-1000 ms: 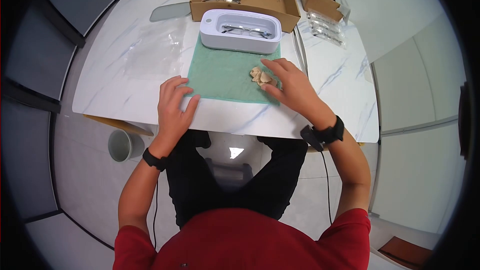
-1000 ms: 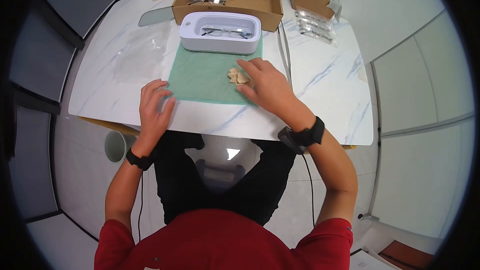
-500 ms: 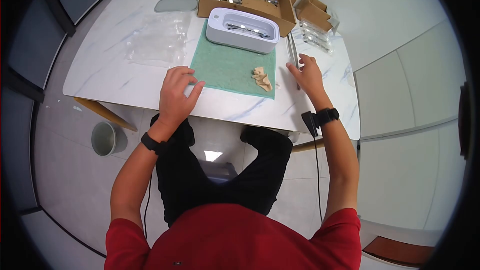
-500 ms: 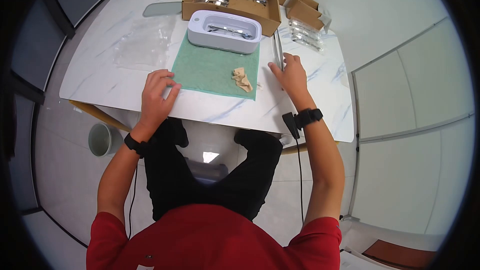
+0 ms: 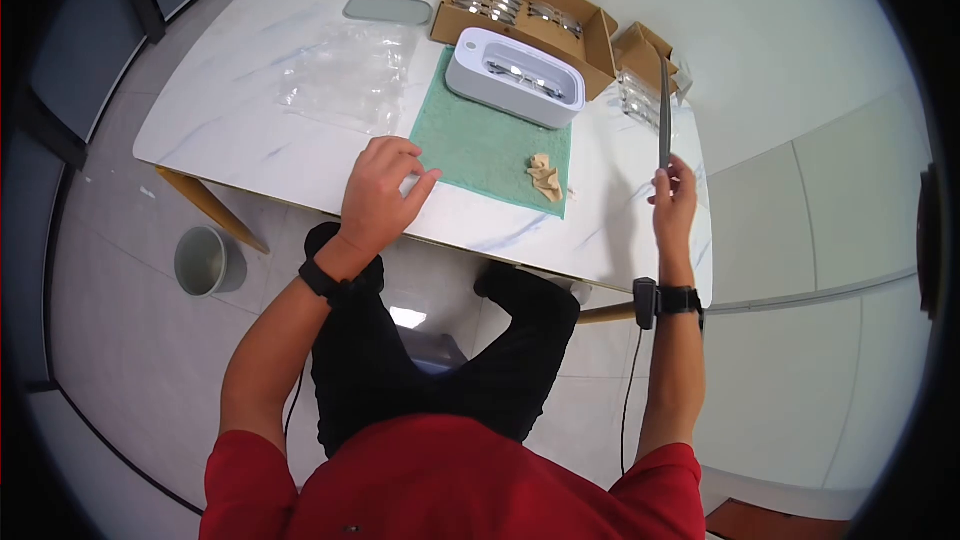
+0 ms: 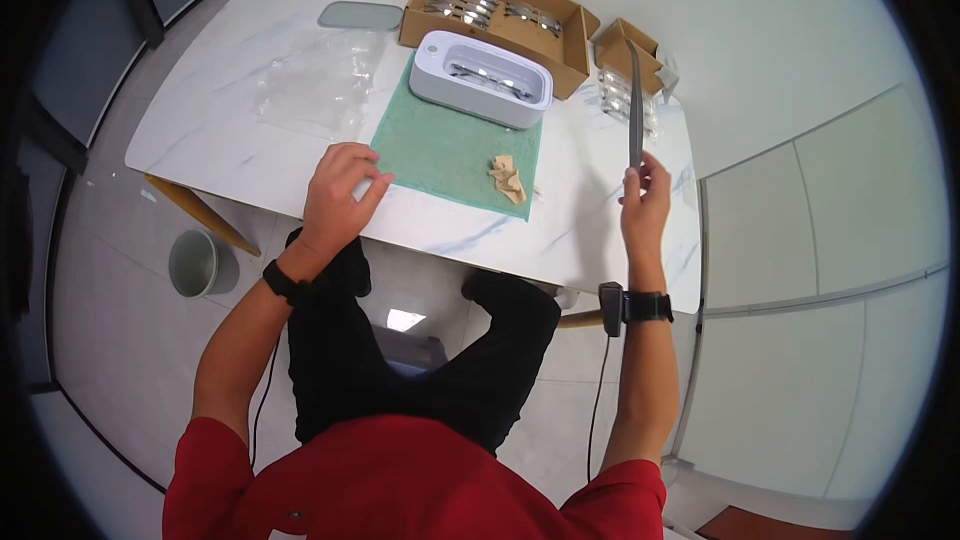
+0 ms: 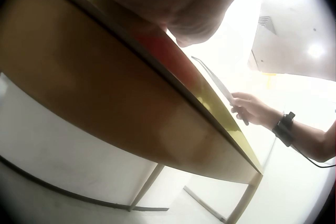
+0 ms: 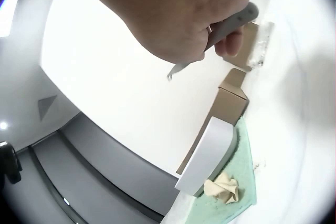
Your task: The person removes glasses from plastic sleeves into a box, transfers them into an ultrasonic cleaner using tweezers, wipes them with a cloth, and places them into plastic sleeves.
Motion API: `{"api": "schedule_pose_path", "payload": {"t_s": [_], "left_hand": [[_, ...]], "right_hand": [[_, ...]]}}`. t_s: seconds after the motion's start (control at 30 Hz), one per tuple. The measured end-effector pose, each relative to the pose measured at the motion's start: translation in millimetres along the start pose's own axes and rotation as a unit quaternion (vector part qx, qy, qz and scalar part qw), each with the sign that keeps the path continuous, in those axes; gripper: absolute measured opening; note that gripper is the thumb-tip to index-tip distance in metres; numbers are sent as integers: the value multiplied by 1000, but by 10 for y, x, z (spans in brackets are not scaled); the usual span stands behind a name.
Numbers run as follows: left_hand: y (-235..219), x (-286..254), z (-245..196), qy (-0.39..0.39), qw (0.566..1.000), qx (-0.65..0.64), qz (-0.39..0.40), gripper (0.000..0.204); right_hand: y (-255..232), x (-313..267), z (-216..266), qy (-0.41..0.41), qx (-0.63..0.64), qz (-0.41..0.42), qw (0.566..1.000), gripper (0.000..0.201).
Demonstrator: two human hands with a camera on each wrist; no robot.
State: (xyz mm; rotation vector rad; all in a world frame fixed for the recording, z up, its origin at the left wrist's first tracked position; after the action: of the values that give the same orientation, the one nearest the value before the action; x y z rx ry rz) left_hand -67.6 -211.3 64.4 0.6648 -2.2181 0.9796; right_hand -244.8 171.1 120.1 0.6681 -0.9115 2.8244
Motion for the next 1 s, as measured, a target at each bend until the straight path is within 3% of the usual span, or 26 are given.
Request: {"api": "schedule_pose_path", "payload": {"t_s": [0.07,0.1,0.17,0.23,0.33,0.4,0.6,0.83,1.0], "left_hand": [[2,10,-7,1,1000,4,4,18],[7,7,-5,3,1000,3,6,18],[15,4,5,2,1000,9,11,18],[19,-1,9,4,1000,4,6,18],[7,-2,13,1,1000,0,0,18],[1,-8,11,0,1000,-2,-1,18],[7,3,3,1,1000,1,10,18],[10,0,0,0,1000,-1,6,16],[16,5,-9,5,1000,6,7,18]], "right_hand": [[-119,-33,391,-74,-50,38,995,29],[-161,-10,496,-72,-50,35,996,29],[-74,-37,889,-266,-207,94,937,30],[-18,-16,1070,-246,-204,116,940,30],[89,47,1188,-247,-295,146,911,29],[132,60,1263,-292,-334,139,885,28],[256,116,1288,-333,-367,129,859,26],[333,156,1231,-367,-349,131,852,25],[227,160,1218,-338,-334,121,872,24]]}}
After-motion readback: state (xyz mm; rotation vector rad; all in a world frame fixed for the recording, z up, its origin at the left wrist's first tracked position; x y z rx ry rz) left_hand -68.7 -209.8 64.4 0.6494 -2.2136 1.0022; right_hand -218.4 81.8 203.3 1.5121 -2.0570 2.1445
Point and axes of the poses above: each hand's wrist, its own x-axis towards the middle knuckle, its own y-axis out of the palm, z = x × y, the point moved 5 cm from there along x, towards the middle knuckle, and after that the axes turned 3 degrees about x, right-handed, at the moved point
